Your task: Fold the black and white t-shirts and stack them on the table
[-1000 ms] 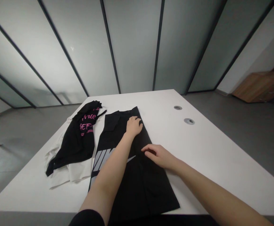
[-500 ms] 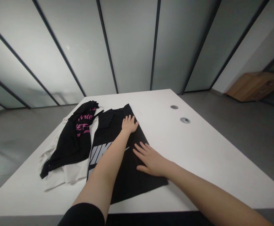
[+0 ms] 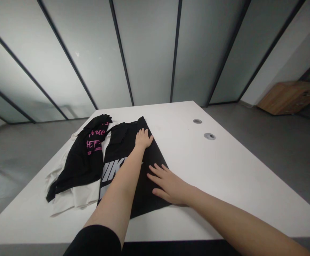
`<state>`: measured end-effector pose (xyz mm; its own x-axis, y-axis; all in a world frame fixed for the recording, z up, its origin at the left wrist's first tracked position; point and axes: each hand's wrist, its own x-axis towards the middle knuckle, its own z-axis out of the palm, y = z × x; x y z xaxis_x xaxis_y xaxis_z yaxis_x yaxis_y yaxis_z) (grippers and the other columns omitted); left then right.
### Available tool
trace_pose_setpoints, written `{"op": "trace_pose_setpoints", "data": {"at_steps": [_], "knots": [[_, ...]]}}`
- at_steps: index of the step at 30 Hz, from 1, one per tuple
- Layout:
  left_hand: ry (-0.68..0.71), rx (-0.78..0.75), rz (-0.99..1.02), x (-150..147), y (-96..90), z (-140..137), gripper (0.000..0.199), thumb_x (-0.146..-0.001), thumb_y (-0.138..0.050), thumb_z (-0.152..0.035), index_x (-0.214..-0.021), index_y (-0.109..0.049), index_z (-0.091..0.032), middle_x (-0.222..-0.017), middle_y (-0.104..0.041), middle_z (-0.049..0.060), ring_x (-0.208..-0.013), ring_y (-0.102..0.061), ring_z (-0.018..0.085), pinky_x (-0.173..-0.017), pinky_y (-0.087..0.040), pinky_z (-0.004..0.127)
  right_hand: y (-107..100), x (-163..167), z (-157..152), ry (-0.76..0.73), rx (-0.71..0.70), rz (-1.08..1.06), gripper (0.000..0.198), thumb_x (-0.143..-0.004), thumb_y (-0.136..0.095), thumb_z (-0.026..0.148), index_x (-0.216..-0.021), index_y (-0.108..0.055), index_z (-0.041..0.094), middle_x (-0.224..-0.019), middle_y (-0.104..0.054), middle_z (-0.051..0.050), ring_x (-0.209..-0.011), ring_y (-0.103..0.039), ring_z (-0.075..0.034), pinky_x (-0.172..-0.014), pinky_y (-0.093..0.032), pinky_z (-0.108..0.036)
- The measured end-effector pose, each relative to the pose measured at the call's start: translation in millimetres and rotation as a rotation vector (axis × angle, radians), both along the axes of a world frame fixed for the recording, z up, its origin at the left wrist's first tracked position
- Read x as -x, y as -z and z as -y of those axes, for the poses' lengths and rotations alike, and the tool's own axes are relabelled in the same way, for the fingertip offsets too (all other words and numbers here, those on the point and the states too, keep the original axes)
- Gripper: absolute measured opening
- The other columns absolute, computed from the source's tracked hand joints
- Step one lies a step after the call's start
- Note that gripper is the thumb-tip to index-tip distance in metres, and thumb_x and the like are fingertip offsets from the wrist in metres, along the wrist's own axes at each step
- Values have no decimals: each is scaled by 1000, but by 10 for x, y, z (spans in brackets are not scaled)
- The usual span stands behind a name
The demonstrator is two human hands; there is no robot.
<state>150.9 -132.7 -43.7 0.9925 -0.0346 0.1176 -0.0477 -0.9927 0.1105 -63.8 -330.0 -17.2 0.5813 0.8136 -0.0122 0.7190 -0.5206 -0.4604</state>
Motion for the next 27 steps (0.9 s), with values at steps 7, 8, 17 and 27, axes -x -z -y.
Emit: {"op": "trace_pose_setpoints", "data": {"at_steps": [7,8,17,27], "knots": [[-27,-30,118,108,-142,30,39,-105,-46,-37,-131,-68,-18,-143,-63,17,-133,-57,33,-111,-48,45,151,-52,-100,133,17,68,71,-110,-51,52,-170,-40,16,-179,-25,-16,-167,-18,-40,-134,-19,-62],[-9,-42,95,108,-171,40,39,-106,-44,-37,-129,-70,-19,-141,-65,17,-133,-57,33,-111,-48,45,172,-55,-103,130,32,74,74,-109,-52,54,-171,-39,16,-179,-24,-17,-167,-17,-39,-135,-18,-61],[-54,-35,-61,442,-7,400,77,-104,-37,-55,-168,-36,-11,-176,-31,23,-163,-25,45,-130,-22,61,175,-268,-77,167,74,84,81,-108,-49,61,-172,-34,14,-179,-24,-17,-167,-18,-39,-134,-19,-60],[49,7,-146,512,133,336,82,-106,-25,-64,-173,-28,-17,-181,-19,16,-167,-17,40,-132,-17,63,186,-239,-59,118,64,95,72,-109,-51,53,-170,-40,16,-178,-28,-16,-166,-20,-39,-135,-18,-60]]}}
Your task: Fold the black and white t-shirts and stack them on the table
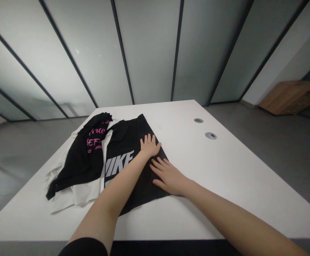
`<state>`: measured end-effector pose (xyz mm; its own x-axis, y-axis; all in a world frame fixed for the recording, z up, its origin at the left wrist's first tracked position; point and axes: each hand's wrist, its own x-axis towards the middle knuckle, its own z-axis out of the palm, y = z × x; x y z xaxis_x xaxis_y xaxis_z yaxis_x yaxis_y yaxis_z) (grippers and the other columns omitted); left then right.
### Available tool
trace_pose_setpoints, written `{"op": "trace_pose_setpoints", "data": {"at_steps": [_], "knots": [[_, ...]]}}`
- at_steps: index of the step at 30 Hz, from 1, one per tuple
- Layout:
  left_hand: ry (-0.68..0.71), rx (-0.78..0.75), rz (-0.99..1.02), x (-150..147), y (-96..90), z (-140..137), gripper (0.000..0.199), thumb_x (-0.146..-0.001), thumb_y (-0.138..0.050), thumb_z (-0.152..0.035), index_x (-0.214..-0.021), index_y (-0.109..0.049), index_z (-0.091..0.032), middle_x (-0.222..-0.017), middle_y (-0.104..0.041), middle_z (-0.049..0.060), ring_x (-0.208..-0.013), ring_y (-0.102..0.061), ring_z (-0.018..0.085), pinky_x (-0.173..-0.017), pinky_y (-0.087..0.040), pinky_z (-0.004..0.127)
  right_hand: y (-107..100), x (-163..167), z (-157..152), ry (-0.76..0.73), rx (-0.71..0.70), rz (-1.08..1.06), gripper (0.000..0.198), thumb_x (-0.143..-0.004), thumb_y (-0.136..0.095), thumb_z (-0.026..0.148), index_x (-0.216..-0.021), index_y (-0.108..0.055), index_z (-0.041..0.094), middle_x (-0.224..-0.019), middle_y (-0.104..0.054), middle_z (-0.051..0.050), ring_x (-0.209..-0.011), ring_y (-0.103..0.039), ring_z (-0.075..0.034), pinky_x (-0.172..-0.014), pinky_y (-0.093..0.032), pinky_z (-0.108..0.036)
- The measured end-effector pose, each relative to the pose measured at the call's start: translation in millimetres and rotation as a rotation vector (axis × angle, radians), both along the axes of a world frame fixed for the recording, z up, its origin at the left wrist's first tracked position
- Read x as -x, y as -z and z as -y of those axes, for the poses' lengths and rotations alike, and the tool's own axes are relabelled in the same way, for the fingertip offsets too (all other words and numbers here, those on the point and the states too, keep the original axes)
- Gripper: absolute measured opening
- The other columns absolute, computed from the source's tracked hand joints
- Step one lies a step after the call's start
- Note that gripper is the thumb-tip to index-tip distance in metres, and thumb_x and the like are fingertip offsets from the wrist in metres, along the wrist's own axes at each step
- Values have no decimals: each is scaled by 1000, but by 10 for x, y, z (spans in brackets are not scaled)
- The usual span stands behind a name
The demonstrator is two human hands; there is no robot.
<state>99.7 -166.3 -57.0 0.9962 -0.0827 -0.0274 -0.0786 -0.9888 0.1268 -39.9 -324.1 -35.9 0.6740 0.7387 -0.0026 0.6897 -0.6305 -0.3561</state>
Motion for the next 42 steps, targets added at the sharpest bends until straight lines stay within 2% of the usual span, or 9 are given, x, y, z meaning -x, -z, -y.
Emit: {"op": "trace_pose_setpoints", "data": {"at_steps": [9,15,19,21,24,26,29,36,42], "knots": [[52,-32,-6,-325,-78,-119,80,-107,-22,-63,-173,-28,-18,-182,-18,14,-168,-15,34,-134,-15,59,41,87,4,-113,0,4,64,-114,-42,44,-171,-37,18,-178,-29,-14,-167,-18,-36,-135,-19,-60],[78,-40,-6,-474,-89,-225,79,-107,-23,-62,-173,-28,-19,-182,-19,13,-168,-15,34,-134,-15,58,-77,144,57,-252,-45,-77,65,-114,-42,44,-172,-36,15,-177,-29,-16,-167,-20,-32,-136,-18,-54],[75,-38,2,-501,-72,-245,78,-107,-24,-62,-173,-29,-21,-182,-20,12,-168,-16,34,-134,-15,59,-154,102,80,-308,-169,-157,52,-114,-41,36,-162,-55,20,-169,-48,-12,-160,-40,-27,-132,-31,-49],[74,-38,0,-502,-67,-248,79,-107,-24,-63,-173,-29,-21,-182,-20,12,-168,-16,34,-134,-15,58,-148,53,71,-243,-265,-155,48,-114,-41,34,-154,-64,22,-161,-59,-11,-151,-52,-26,-126,-40,-47],[75,-38,-1,-496,-66,-247,80,-107,-23,-63,-173,-28,-19,-182,-19,13,-168,-15,34,-135,-14,57,-100,-16,34,-87,-350,-39,44,-111,-46,28,-148,-68,20,-148,-67,-15,-136,-62,-28,-116,-49,-47],[75,-36,2,-488,-66,-241,80,-107,-24,-62,-173,-29,-19,-182,-19,13,-168,-16,34,-135,-15,57,-78,-36,5,-26,-285,33,41,-108,-51,24,-142,-72,18,-132,-71,-17,-120,-65,-29,-107,-53,-47],[72,-39,7,-480,-67,-232,78,-107,-25,-61,-173,-30,-20,-181,-20,13,-168,-16,34,-134,-16,58,-92,-19,-20,-38,-145,51,34,-105,-57,23,-133,-76,17,-114,-72,-14,-103,-66,-28,-96,-54,-45],[62,-32,-100,-554,-169,-221,79,-104,-32,-60,-173,-29,-21,-182,-15,12,-169,-13,35,-133,-16,62,-255,87,4,-134,-119,-62,35,-103,-62,25,-136,-72,15,-118,-75,-14,-106,-68,-27,-95,-52,-39],[-102,81,-56,-528,-197,-7,70,-107,-19,-49,-167,-42,-20,-180,-27,10,-167,-21,34,-132,-21,64,-373,125,-11,-92,-96,-127,34,-102,-63,27,-132,-75,15,-103,-76,-9,-92,-70,-24,-84,-50,-34]]}}
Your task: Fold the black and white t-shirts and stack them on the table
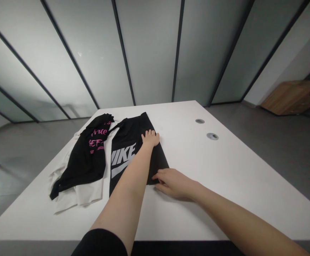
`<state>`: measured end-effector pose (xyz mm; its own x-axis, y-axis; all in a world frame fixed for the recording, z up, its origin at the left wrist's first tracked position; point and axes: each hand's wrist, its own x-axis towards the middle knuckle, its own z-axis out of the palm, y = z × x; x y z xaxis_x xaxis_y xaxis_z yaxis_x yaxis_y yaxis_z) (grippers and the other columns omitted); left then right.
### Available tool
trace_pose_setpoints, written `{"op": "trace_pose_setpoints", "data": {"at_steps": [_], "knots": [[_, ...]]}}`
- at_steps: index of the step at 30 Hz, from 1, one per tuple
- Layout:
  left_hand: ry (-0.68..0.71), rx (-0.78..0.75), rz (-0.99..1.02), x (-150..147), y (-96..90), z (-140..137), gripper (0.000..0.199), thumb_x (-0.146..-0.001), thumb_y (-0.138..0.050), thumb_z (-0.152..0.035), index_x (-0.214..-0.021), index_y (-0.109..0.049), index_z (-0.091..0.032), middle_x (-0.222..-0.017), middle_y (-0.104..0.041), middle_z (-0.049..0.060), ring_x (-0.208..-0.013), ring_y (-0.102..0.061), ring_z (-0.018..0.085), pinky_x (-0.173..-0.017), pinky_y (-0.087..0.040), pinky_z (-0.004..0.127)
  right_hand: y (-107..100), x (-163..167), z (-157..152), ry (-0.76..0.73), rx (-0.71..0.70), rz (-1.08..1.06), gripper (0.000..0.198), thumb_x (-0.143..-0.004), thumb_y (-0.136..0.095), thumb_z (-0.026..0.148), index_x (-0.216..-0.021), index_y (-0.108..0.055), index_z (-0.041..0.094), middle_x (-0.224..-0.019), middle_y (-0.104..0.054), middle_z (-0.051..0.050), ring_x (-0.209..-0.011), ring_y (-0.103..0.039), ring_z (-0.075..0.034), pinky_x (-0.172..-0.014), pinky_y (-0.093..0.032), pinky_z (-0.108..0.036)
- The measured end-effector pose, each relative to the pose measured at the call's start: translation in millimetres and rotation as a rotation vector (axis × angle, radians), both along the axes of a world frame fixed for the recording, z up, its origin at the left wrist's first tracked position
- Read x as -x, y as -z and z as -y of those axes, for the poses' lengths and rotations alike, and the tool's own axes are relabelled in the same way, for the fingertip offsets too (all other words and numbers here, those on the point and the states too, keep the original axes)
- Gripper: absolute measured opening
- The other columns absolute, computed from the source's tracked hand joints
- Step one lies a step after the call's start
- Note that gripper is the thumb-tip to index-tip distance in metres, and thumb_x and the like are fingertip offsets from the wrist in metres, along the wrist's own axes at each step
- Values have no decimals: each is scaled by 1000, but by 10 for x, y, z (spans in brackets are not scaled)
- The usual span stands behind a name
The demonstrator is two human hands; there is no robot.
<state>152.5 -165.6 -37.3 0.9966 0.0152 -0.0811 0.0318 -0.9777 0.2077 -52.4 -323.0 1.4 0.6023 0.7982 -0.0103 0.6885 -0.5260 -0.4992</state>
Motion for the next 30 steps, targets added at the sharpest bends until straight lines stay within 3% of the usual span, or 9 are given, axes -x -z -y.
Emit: {"op": "trace_pose_setpoints", "data": {"at_steps": [8,13,17,20,24,27,30], "knots": [[15,-31,134,219,65,105,65,-106,-25,-43,-163,-46,-19,-178,-32,11,-165,-24,35,-132,-22,63,-22,-21,47,-57,-62,-58,33,-98,-62,22,-127,-78,18,-107,-79,-9,-94,-72,-23,-85,-53,-33],[-42,-48,288,427,47,206,56,-108,-32,-43,-146,-61,-13,-164,-50,20,-154,-40,38,-128,-30,55,23,-90,126,-69,-287,-146,27,-97,-58,18,-109,-83,20,-106,-82,-7,-95,-74,-21,-88,-56,-33],[-77,-53,367,665,32,322,40,-107,-43,-37,-126,-67,-11,-134,-65,21,-129,-56,34,-113,-43,47,154,-241,234,107,-512,-112,26,-101,-57,29,-99,-81,20,-85,-78,-4,-70,-68,-17,-68,-52,-30],[26,-48,357,880,13,387,35,-106,-47,-36,-123,-67,-12,-128,-65,19,-123,-58,33,-111,-43,46,251,-352,297,339,-661,-92,31,-103,-56,38,-98,-80,20,-75,-73,-3,-64,-62,-17,-60,-47,-29],[222,6,343,1251,18,443,39,-104,-52,-38,-132,-65,-14,-133,-65,19,-125,-58,33,-111,-45,47,310,-461,355,557,-818,-66,34,-103,-57,46,-95,-77,20,-73,-69,-2,-68,-64,-19,-66,-52,-31],[370,78,370,1585,50,446,41,-102,-53,-36,-137,-63,-16,-133,-66,16,-126,-59,32,-113,-45,46,315,-521,413,627,-848,51,33,-103,-57,46,-96,-77,21,-85,-74,-5,-81,-69,-22,-79,-57,-35],[465,125,369,1914,91,395,45,-101,-53,-35,-140,-60,-14,-136,-67,16,-128,-60,32,-116,-45,46,354,-564,471,588,-758,177,34,-106,-53,44,-101,-79,22,-100,-77,-9,-97,-73,-25,-91,-58,-39]]}}
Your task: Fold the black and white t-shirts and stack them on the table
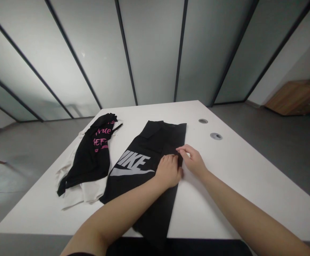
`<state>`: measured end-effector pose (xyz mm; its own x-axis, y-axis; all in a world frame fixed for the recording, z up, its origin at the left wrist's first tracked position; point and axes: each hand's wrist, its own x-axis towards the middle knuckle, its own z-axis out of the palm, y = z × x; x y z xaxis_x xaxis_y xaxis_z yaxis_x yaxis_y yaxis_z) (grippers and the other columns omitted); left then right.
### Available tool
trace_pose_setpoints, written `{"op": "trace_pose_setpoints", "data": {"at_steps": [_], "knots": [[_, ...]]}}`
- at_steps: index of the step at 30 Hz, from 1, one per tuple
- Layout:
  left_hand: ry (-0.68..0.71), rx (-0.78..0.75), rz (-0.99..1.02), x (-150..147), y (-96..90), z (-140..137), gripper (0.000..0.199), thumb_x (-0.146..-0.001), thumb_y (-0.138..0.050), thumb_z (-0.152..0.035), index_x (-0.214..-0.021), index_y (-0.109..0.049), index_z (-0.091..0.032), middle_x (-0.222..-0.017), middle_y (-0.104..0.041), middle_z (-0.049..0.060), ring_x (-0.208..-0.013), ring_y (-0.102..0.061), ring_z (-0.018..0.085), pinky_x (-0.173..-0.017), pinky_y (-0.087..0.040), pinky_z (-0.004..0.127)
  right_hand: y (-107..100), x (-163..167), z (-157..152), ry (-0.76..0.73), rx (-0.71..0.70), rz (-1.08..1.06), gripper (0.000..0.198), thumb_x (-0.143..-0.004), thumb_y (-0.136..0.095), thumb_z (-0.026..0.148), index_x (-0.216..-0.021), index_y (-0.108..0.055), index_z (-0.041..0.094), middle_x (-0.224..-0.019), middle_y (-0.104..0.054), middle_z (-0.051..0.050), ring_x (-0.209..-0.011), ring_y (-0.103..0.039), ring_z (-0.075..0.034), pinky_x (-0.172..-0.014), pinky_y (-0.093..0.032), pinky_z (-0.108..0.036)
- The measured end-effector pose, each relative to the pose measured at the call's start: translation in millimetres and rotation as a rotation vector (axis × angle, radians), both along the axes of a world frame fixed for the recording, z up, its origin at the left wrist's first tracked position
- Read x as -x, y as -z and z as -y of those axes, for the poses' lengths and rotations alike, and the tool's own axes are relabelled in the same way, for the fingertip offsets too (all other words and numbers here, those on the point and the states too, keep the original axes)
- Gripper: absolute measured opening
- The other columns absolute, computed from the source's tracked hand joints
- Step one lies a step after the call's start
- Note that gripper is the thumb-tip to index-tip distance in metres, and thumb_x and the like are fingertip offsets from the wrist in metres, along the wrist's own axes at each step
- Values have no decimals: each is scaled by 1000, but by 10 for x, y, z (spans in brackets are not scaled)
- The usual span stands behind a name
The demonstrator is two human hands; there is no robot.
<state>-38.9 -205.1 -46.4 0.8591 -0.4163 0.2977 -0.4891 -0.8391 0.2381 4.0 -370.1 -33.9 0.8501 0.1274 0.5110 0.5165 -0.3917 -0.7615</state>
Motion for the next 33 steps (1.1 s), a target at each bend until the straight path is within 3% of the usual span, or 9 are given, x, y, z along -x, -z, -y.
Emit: {"op": "trace_pose_setpoints", "data": {"at_steps": [3,6,8,11,17,22,33], "knots": [[18,-18,-1,264,49,-90,53,-101,-52,-37,-145,-56,-9,-147,-63,21,-139,-56,34,-122,-42,49,121,-31,6,-97,245,-6,42,-109,-45,43,-123,-78,22,-128,-75,-14,-122,-70,-28,-109,-55,-46],[21,-69,-30,422,93,-179,64,-104,-47,-44,-154,-51,-3,-159,-55,25,-152,-47,37,-128,-33,53,273,-61,-49,-145,600,-72,57,-110,-38,46,-153,-63,18,-162,-56,-17,-153,-48,-35,-126,-40,-57],[28,-100,-68,467,105,-217,74,-105,-44,-51,-160,-45,-1,-167,-46,25,-158,-39,39,-131,-29,53,336,-101,-87,-119,798,-113,65,-111,-34,48,-163,-52,14,-172,-42,-17,-162,-34,-39,-129,-31,-61],[30,-130,-125,481,84,-236,82,-106,-41,-57,-166,-38,-1,-174,-34,25,-163,-29,40,-133,-25,54,340,-239,-91,-44,951,-163,72,-111,-30,51,-169,-41,11,-178,-30,-16,-165,-25,-41,-132,-27,-59],[32,-145,-175,492,3,-233,81,-108,-39,-58,-168,-37,-4,-176,-30,24,-165,-25,39,-135,-22,53,227,-791,66,116,1017,-282,81,-109,-30,60,-172,-31,9,-179,-25,-18,-165,-24,-40,-133,-23,-54],[27,-145,-183,514,-22,-254,81,-108,-39,-59,-168,-37,-5,-177,-30,22,-165,-25,38,-135,-21,52,174,-1182,184,254,1009,-367,83,-109,-28,57,-171,-29,2,-178,-24,-24,-164,-26,-43,-132,-25,-54],[44,-152,-197,502,-35,-270,82,-108,-33,-62,-170,-34,-8,-178,-28,20,-166,-24,38,-134,-22,55,177,-1408,285,391,922,-323,84,-109,-29,57,-168,-30,-2,-175,-30,-28,-162,-27,-44,-130,-24,-56]]}}
